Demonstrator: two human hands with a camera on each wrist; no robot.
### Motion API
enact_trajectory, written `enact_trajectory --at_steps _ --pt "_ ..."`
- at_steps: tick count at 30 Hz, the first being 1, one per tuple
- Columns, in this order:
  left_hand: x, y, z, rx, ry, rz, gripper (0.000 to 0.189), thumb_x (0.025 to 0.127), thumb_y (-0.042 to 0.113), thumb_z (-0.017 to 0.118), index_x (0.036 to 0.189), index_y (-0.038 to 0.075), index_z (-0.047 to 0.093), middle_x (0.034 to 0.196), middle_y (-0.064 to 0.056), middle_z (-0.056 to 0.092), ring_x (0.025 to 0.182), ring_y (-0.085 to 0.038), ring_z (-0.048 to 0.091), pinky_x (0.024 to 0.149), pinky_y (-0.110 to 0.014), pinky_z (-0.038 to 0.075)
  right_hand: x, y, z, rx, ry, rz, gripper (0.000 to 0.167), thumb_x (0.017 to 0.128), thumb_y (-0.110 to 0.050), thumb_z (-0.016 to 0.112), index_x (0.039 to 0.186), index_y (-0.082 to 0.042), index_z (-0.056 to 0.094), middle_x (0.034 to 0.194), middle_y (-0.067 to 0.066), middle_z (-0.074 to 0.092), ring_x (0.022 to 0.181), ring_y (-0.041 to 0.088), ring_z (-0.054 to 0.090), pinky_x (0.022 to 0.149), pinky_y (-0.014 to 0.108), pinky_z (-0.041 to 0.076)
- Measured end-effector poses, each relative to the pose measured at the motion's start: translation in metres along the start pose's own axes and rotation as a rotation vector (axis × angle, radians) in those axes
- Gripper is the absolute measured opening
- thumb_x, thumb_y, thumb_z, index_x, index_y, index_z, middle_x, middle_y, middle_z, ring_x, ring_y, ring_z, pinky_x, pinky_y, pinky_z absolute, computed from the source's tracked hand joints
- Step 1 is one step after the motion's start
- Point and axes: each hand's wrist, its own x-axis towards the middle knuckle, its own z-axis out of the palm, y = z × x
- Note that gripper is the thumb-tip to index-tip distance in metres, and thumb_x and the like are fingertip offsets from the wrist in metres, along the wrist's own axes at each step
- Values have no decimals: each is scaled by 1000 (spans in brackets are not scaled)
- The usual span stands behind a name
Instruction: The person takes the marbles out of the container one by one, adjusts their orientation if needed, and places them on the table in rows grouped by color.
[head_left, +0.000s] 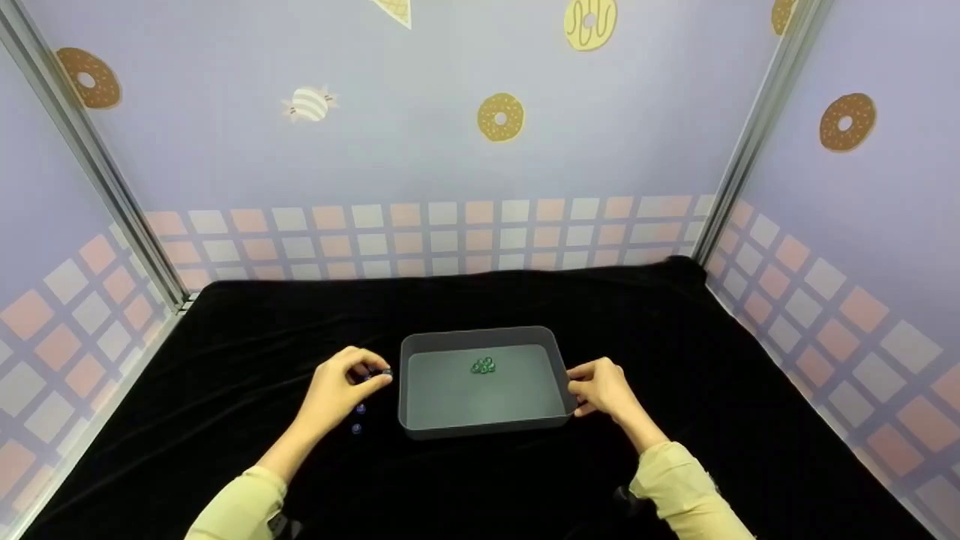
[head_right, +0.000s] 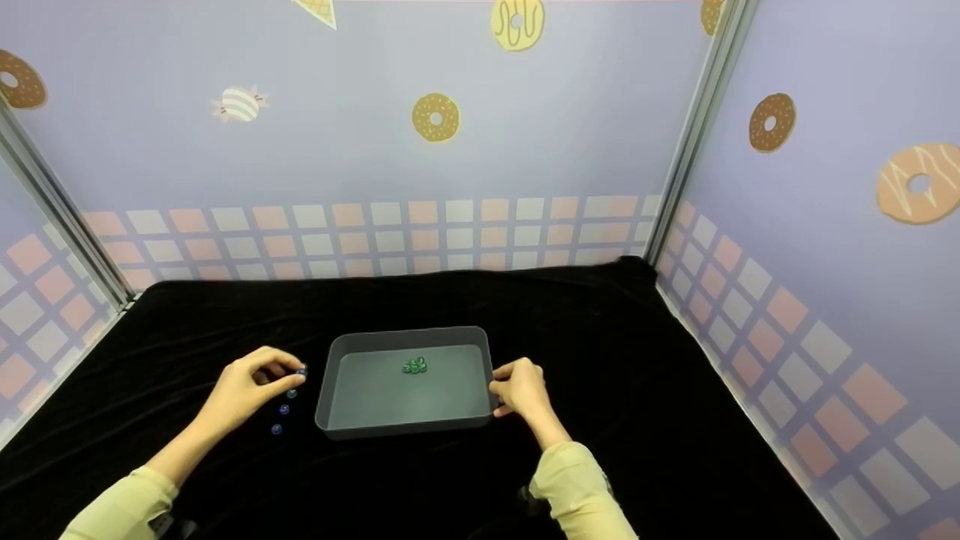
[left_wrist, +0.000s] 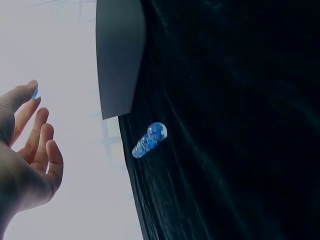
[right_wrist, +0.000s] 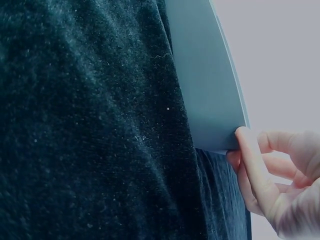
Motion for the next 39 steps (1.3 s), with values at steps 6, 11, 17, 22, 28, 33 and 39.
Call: enact_trajectory --at_steps 6,11,17,22,28,33,39 --pt "-18 -6 -11 -15 8 6 15 78 15 83 87 23 75 89 4 69 80 -9 61 68 -22 50 0 0 0 11 -2 -7 32 81 8 61 111 7 71 76 15 71 57 16 63 50 29 58" --pt "-28 -14 -16 -24 -20 -16 16 78 14 82 88 23 74 88 6 70 75 -1 58 67 -20 50 0 2 0 9 0 -5 31 81 9 61 111 8 71 74 15 70 56 17 64 49 29 58" --pt "-37 -24 -20 -28 -71 -12 16 78 14 82 88 24 74 88 7 70 74 -1 58 67 -21 51 1 2 1 14 -5 1 31 82 8 62 112 8 70 77 16 71 57 17 64 50 29 58" --pt "-46 -33 -20 10 -133 17 13 80 18 81 89 23 73 87 7 68 72 0 57 66 -21 51 0 2 1 16 -3 0 32 82 8 61 112 9 70 79 17 71 57 16 63 50 29 58" --pt "-55 -39 -19 31 -188 29 13 79 20 81 88 24 73 85 7 66 70 0 55 65 -21 50 -1 2 0 12 0 -5 33 81 8 61 112 8 70 85 19 73 58 17 65 50 29 58" --pt "-63 -45 -18 71 -218 49 13 78 21 82 87 24 73 82 8 65 70 1 53 64 -20 48 -1 2 0 14 7 -8 33 80 8 60 111 8 71 84 20 73 56 16 64 50 29 58" --pt "-67 -52 -20 68 -243 43 13 79 20 81 88 24 73 83 7 66 69 -1 53 63 -20 47 -1 3 1 17 5 -10 32 81 8 60 111 8 71 84 19 73 55 15 63 49 29 58"
